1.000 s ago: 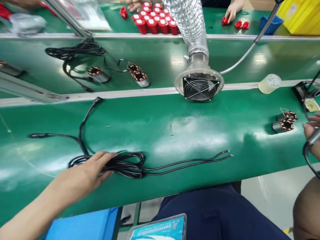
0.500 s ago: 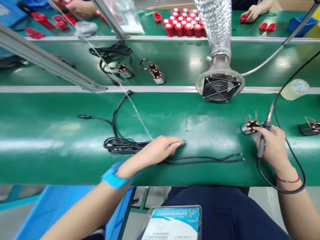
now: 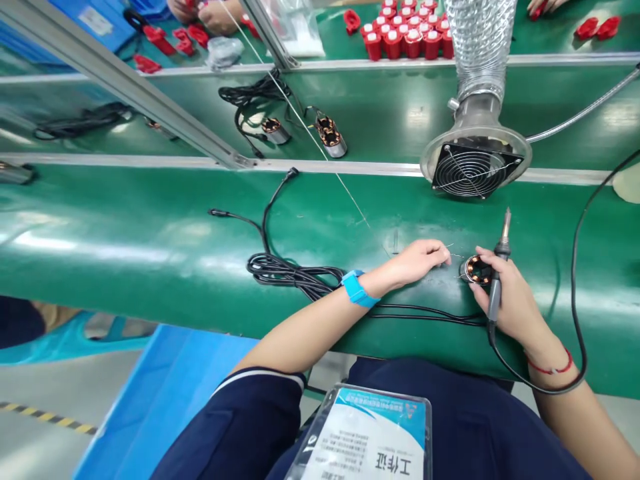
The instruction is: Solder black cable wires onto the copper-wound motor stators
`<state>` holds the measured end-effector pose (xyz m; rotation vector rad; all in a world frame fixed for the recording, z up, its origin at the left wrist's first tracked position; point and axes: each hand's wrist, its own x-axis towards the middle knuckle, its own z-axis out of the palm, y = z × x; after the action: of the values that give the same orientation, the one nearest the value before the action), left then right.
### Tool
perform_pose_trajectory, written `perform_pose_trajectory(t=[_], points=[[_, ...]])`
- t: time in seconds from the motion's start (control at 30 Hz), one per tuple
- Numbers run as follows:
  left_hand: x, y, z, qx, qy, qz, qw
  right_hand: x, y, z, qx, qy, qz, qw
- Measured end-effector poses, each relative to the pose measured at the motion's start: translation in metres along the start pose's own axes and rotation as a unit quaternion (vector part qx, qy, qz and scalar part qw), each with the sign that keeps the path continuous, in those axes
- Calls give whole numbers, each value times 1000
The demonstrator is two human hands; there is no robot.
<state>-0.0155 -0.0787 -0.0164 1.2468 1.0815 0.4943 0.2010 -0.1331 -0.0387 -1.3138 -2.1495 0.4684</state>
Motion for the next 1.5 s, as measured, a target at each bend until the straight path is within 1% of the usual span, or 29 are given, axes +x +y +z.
perform_pose_trajectory(t=[0.13, 0.2, 0.27, 0.33, 0.4, 0.5, 0.6, 0.7, 0.73, 0.83, 0.9, 0.97, 1.07, 1.13, 1.23, 1.3, 1.4, 1.43, 1.5], points=[[8, 6, 0, -28, -17, -45, 998, -2, 4, 5, 5, 7, -20, 1000], [10, 9, -1, -12, -18, -58, 998, -2, 4, 5, 13, 3, -26, 1000], [10, 12, -1, 8, -27, -61, 998, -2, 4, 5, 22, 0, -23, 1000], [9, 13, -2, 4, -57, -62, 996, -3, 4, 6, 27, -4, -11, 1000], [8, 13, 0, -27, -92, -59, 994, -3, 3, 8, 29, -7, -5, 1000], [11, 12, 6, -85, -113, -36, 989, -3, 1, 11, 29, -5, -22, 999], [13, 9, 12, -103, -106, -15, 989, -4, 0, 12, 18, -7, -12, 1000], [7, 4, 13, -85, -75, -9, 993, -4, -1, 12, -9, -3, 20, 1000], [3, 1, 13, -84, -76, -7, 994, -4, -1, 12, -19, -2, 25, 1000], [-7, -7, 11, -89, -105, 6, 990, -3, -2, 11, -39, -5, 28, 999], [-9, -10, 11, -81, -94, 28, 992, -3, -3, 11, -44, -8, 23, 999], [-6, -10, 11, -62, -76, 64, 993, -3, -3, 12, -50, -10, 22, 998], [3, -6, 12, -60, -92, 89, 990, -3, -3, 12, -50, -12, 22, 998], [7, -6, 12, -75, -100, 79, 989, -3, -3, 13, -46, -9, 21, 999], [5, -10, 11, -99, -96, 40, 990, -3, -4, 12, -45, -5, 25, 999], [0, -14, 11, -72, -95, 24, 993, -3, -4, 12, -45, -4, 26, 999], [-9, -18, 13, 29, -83, 43, 995, -3, -5, 12, -40, -1, 23, 999], [-10, -18, 14, 45, -80, 51, 994, -3, -4, 12, -39, 1, 23, 999], [-11, -15, 16, 27, -89, 53, 994, -3, -4, 12, -39, -2, 25, 999]])
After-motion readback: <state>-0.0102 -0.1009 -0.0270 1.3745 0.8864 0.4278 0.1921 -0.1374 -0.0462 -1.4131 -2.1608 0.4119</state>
